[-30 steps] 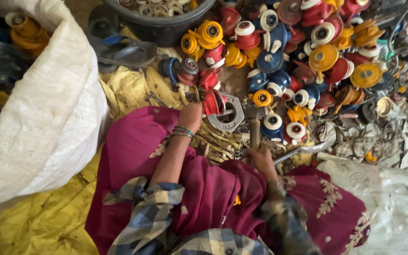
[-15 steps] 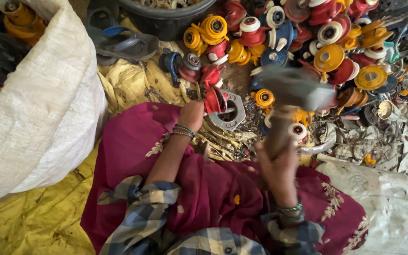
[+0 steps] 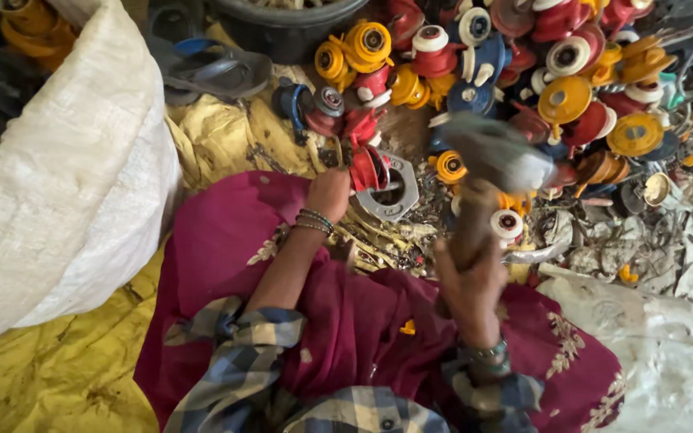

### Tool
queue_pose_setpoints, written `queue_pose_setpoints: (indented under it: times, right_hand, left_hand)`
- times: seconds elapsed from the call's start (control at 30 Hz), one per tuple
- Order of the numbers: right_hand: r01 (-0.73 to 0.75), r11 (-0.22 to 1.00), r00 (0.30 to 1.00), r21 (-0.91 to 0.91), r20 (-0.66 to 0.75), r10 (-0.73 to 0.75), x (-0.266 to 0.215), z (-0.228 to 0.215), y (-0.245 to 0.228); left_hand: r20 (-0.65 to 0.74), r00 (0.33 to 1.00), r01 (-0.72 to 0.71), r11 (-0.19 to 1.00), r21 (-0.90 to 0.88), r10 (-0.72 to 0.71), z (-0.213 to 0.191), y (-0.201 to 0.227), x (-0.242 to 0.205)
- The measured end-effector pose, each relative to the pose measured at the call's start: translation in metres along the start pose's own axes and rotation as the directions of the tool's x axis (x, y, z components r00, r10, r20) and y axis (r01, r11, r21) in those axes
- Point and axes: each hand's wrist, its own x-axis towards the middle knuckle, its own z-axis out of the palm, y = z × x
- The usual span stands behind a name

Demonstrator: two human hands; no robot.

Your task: The person sits on the floor and uses a hammer to strike colorful plastic components placed in a metal jig, separating them into pieces. The person handles multiple parts one at a time, striking them repeatedly until they break apart.

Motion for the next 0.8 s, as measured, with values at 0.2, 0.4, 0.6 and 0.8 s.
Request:
queue_pose_setpoints:
  times: [0.2, 0.4, 0.6, 0.8]
  right_hand:
    - [0.211, 0.975, 0.977, 0.074, -0.007, -0.211, 0.001, 0.026, 0.023]
    - [-0.178, 0.979, 0.932, -0.1, 0.302, 0.2, 0.017, 0.069, 0.052]
    - [-0.106, 0.986, 0.994, 0.13, 0.02, 0.104, 0.019, 0.0, 0.003]
    - [0.079, 0.952, 0.991, 0.296, -0.123, -0.043, 0.022, -0.024, 0.0]
  left_hand:
    - [0.024, 1.0, 0.018, 0.999, 0.029, -0.018, 0.003, 0.001, 0.0]
    - [-0.008, 0.999, -0.04, 0.999, -0.021, 0.04, 0.0, -0.003, 0.019]
    - [0.002, 0.998, -0.059, 0.998, 0.029, 0.059, 0.006, -0.001, -0.003]
    - [0.033, 0.999, -0.011, 0.999, 0.032, 0.01, -0.005, 0.004, 0.002]
